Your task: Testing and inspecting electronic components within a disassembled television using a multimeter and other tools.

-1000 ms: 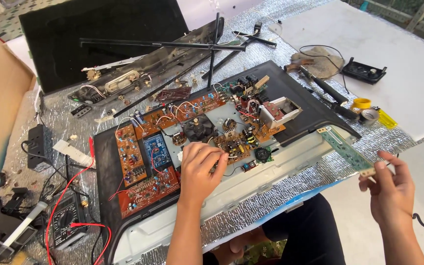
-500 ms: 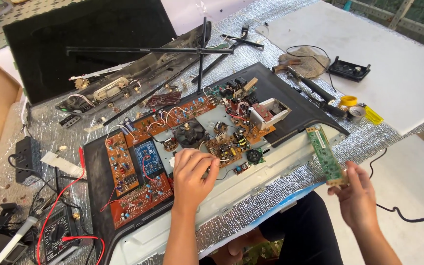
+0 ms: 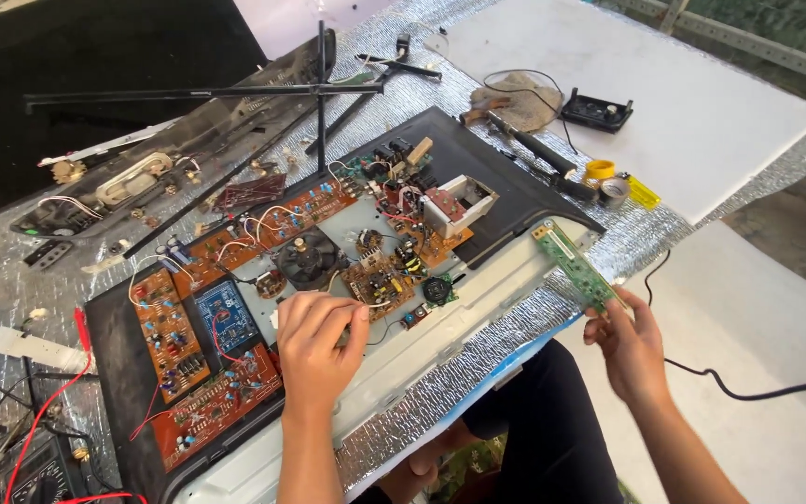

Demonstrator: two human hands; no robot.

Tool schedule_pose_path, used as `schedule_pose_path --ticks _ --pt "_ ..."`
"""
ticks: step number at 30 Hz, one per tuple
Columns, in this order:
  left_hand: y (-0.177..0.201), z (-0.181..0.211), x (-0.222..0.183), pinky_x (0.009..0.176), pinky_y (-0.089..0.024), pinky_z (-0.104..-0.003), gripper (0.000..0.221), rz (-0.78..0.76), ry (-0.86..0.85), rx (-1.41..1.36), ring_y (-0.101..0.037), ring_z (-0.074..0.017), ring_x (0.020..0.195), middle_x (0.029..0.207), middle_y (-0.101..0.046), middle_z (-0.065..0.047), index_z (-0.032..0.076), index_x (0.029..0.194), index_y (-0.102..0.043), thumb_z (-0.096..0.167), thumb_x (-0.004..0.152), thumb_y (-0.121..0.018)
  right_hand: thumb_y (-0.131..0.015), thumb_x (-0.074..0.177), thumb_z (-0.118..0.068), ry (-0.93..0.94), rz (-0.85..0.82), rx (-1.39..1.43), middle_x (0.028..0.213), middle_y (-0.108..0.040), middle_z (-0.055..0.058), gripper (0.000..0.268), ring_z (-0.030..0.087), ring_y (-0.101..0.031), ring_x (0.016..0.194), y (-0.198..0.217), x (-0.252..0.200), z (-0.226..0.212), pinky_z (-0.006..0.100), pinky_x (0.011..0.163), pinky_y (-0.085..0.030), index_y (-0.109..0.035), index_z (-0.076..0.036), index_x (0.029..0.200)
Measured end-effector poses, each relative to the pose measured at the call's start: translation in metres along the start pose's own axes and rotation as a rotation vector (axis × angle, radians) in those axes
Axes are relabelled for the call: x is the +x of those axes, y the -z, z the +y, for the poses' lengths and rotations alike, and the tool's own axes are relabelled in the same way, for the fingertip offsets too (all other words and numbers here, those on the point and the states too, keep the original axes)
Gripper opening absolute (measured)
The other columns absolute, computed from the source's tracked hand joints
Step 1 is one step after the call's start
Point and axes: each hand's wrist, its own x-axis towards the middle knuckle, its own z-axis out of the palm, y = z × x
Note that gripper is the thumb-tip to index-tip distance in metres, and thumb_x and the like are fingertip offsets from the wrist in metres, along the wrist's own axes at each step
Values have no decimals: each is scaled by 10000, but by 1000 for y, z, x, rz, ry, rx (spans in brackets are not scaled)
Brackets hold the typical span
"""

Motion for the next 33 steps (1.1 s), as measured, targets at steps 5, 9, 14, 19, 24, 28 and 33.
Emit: schedule_pose_path --ticks 5,9,14,19,24,28,33 --pt "-1 0 2 832 -455 -374 267 10 -18 9 -626 -200 823 822 -711 16 112 757 -667 154 1013 -603 -612 1055 -148 177 -34 -92 943 -649 187 328 159 -558 623 -9 13 -42 264 576 -413 -478 -124 1354" --pt "-3 -1 0 813 -442 -363 261 24 6 15 -604 -195 828 828 -711 21 115 752 -659 133 1008 -611 -581 1089 -143 156 38 -60 948 -654 144 215 139 -530 613 -6 11 -19 244 613 -405 -497 -144 1288" --pt "-2 0 2 803 -432 -361 277 25 4 0 -601 -196 800 804 -701 17 101 738 -648 118 1010 -596 -603 1054 -126 42 72 -79 860 -638 101 253 131 -501 601 -5 3 4 255 601 -360 -493 -184 1274" --pt "-1 0 2 787 -430 -368 284 19 12 -18 -606 -212 798 805 -703 -1 87 740 -672 121 1012 -599 -616 1074 -193 183 110 -56 854 -629 82 314 104 -614 733 3 19 -16 215 579 -375 -497 -177 1364" --pt "-2 -3 0 784 -431 -368 289 25 9 -25 -604 -212 793 807 -704 -11 86 745 -673 126 1020 -590 -621 1090 -299 244 -3 -51 999 -669 55 476 75 -587 715 -12 16 -43 219 601 -399 -450 -198 1523" --pt "-2 -4 0 781 -433 -383 264 32 13 -43 -605 -224 789 806 -702 -29 66 744 -671 99 1001 -619 -575 1123 -273 277 -53 -108 889 -577 -42 443 66 -614 759 -28 19 -52 208 625 -411 -451 -180 1538" --pt "-2 -3 1 796 -442 -375 250 37 14 -43 -617 -219 785 803 -707 -21 72 746 -676 93 991 -633 -592 1122 -237 308 -65 -142 886 -588 22 391 104 -635 764 -20 10 -33 207 629 -450 -457 -178 1484"
